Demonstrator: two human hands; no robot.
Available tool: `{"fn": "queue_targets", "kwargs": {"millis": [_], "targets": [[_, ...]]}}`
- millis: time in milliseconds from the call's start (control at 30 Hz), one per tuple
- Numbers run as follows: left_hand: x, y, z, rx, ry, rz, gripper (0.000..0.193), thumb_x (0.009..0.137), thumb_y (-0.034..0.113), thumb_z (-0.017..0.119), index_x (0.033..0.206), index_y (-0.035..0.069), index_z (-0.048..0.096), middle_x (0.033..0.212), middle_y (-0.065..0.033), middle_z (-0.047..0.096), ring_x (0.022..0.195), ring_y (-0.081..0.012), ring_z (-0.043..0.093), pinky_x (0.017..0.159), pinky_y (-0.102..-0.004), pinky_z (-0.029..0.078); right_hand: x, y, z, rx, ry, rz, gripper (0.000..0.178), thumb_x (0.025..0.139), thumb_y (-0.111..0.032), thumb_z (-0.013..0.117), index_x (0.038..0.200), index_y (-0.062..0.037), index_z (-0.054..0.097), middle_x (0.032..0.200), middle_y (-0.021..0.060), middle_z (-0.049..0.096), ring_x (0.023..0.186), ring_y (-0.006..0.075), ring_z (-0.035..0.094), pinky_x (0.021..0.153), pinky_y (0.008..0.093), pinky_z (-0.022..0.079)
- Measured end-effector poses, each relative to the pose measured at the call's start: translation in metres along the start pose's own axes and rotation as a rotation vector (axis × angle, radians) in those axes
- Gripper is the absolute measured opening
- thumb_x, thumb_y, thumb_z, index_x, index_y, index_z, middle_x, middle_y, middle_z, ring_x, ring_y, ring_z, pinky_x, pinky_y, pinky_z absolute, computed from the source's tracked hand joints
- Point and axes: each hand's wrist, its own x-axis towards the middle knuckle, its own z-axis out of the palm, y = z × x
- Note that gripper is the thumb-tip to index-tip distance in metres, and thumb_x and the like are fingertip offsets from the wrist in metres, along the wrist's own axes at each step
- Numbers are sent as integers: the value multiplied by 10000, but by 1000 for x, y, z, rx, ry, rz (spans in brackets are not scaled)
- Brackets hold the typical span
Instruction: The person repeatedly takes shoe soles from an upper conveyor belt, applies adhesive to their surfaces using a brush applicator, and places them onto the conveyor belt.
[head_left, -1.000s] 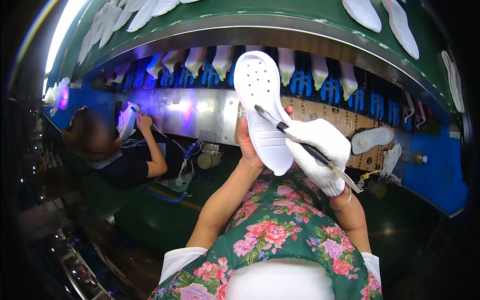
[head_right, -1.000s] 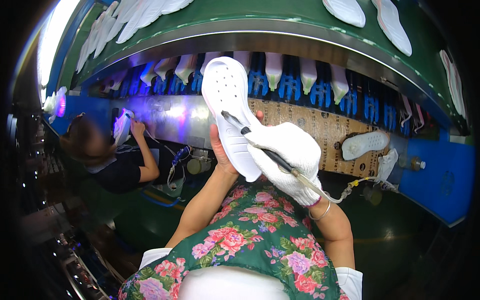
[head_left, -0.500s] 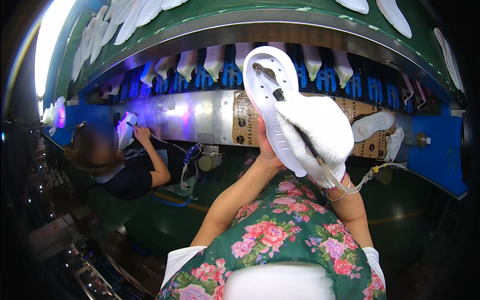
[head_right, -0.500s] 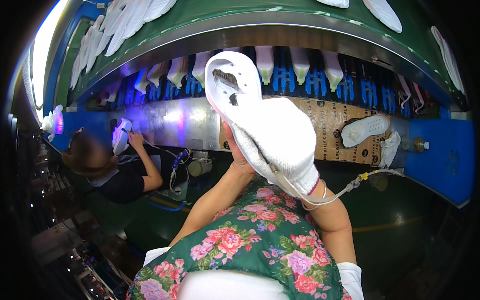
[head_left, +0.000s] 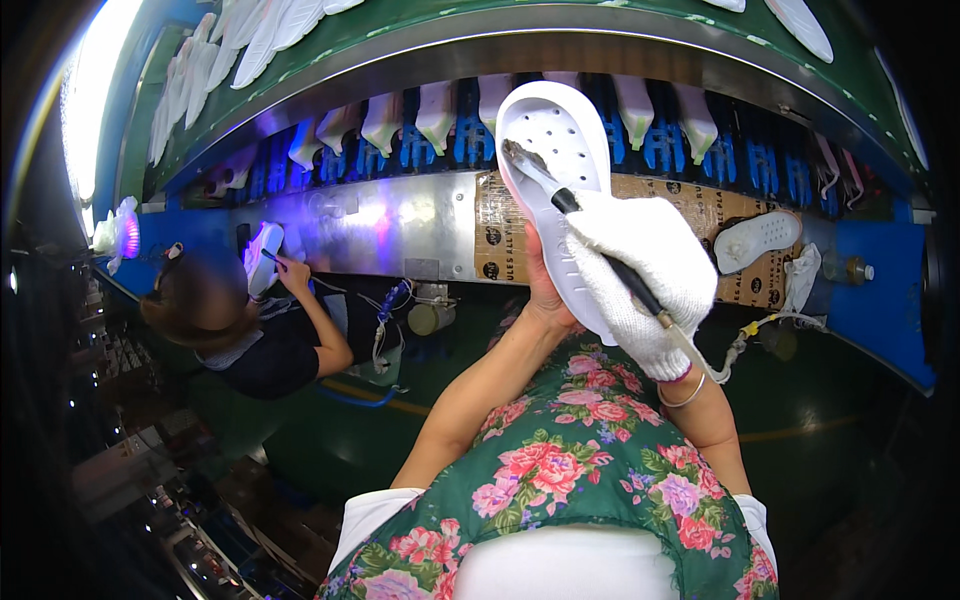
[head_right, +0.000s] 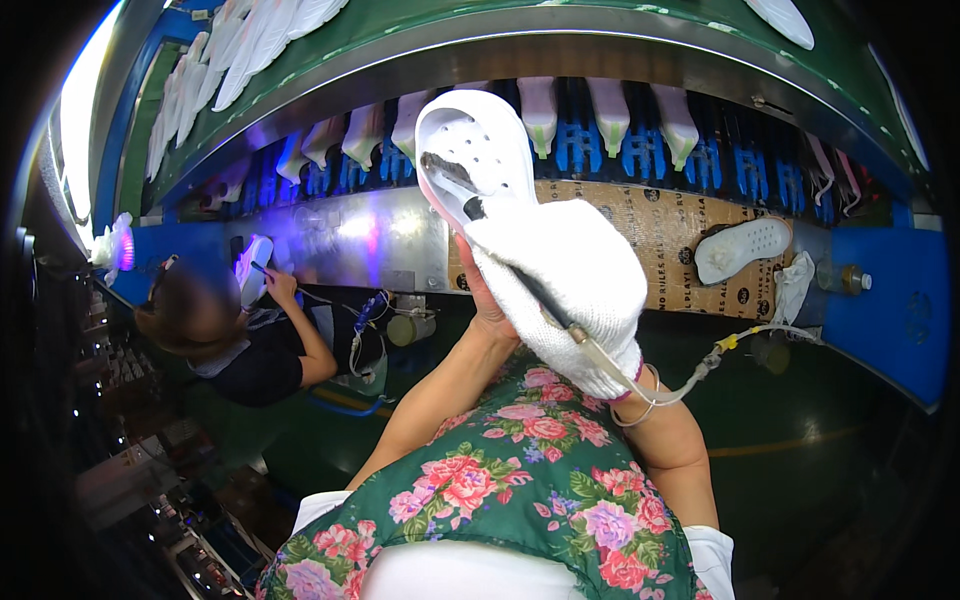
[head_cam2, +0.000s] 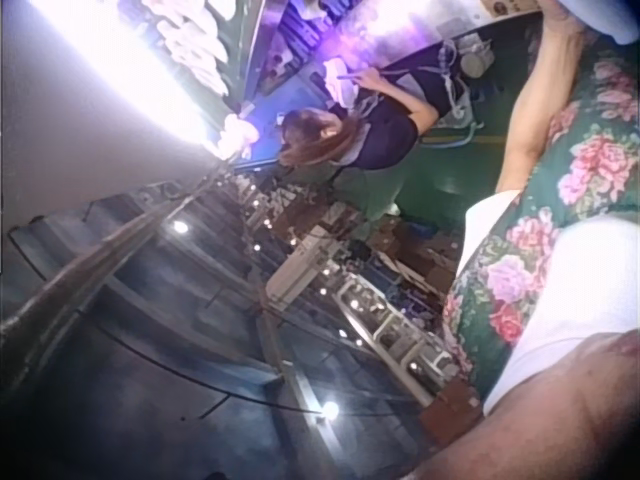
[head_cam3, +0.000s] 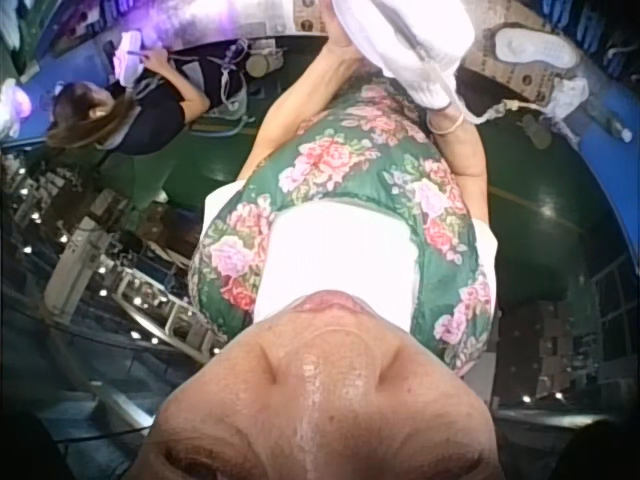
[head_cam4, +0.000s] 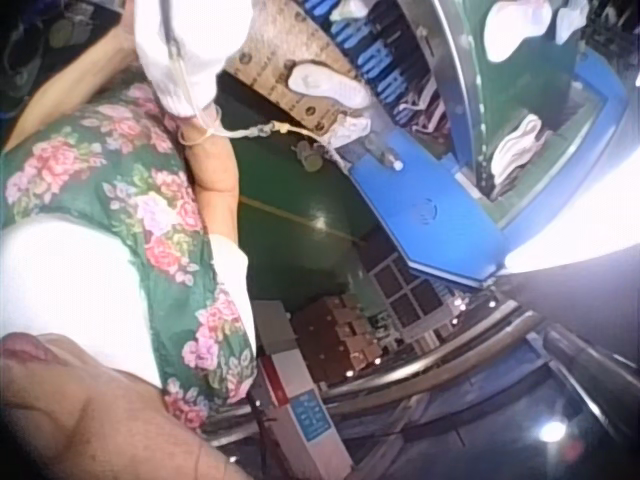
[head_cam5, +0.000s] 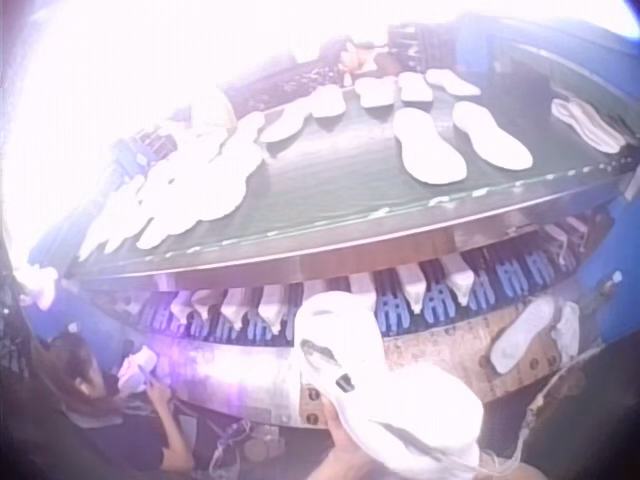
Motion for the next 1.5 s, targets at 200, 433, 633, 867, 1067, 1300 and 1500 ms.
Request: {"fn": "queue_targets", "kwargs": {"millis": [200, 433, 633, 867, 1067, 1300, 1500], "targets": [[0, 1, -10, 13, 39, -54, 1081, 746, 876, 575, 1488, 105, 428, 1417, -150, 544, 1289, -330, 550, 1088, -536, 459, -1, -2, -4, -31, -121, -6, 368, 759, -1, 755, 1123, -57, 761, 1091, 137, 749, 1026, 310, 712, 929, 413, 535], [4, 8, -10, -86, -120, -54, 1063, 785, 830, 588, 1479, 43, 418, 1385, -194, 568, 1275, -328, 570, 1092, -495, 468, 0, -4, 1, -74, -119, -59, 354, 746, -31, 762, 1099, -67, 770, 1059, 130, 752, 1007, 309, 714, 915, 415, 538], [5, 13, -7, -24, -140, -40, 1120, 766, 887, 523, 1484, 37, 404, 1385, -189, 558, 1276, -336, 561, 1087, -500, 470, -7, 0, 7, -50, -45, 15, 268, 745, -33, 791, 1010, -51, 761, 990, 120, 758, 889, 285, 719, 815, 383, 556], [11, -1, -25, -121, -160, -44, 1086, 805, 829, 562, 1484, -2, 389, 1411, -229, 537, 1307, -348, 541, 1111, -486, 452, 3, -12, 18, -89, -58, -20, 271, 761, -32, 783, 1031, -47, 756, 996, 116, 753, 883, 277, 719, 811, 373, 562], [9, 8, -11, -65, -29, -6, 1104, 811, 866, 495, 1504, 16, 363, 1419, -209, 535, 1312, -338, 539, 1117, -491, 445, 4, -5, 15, -5, 47, 95, 251, 766, 1, 770, 1016, -16, 749, 1004, 145, 759, 873, 274, 725, 805, 369, 561], [20, 7, -32, -229, -187, -27, 1086, 822, 884, 429, 1535, 70, 342, 1414, -237, 536, 1269, -363, 569, 1077, -510, 475, 2, -2, 15, 53, -46, 23, 255, 762, -4, 781, 1013, -46, 766, 959, 108, 754, 828, 245, 714, 746, 342, 558], [24, 21, -30, -376, -255, -49, 1027, 862, 877, 334, 1524, 93, 371, 1394, -200, 560, 1236, -395, 584, 1048, -557, 486, -5, 9, 14, -154, -153, -103, 271, 763, -13, 780, 1030, -55, 765, 994, 114, 753, 850, 276, 716, 794, 355, 558]]}}
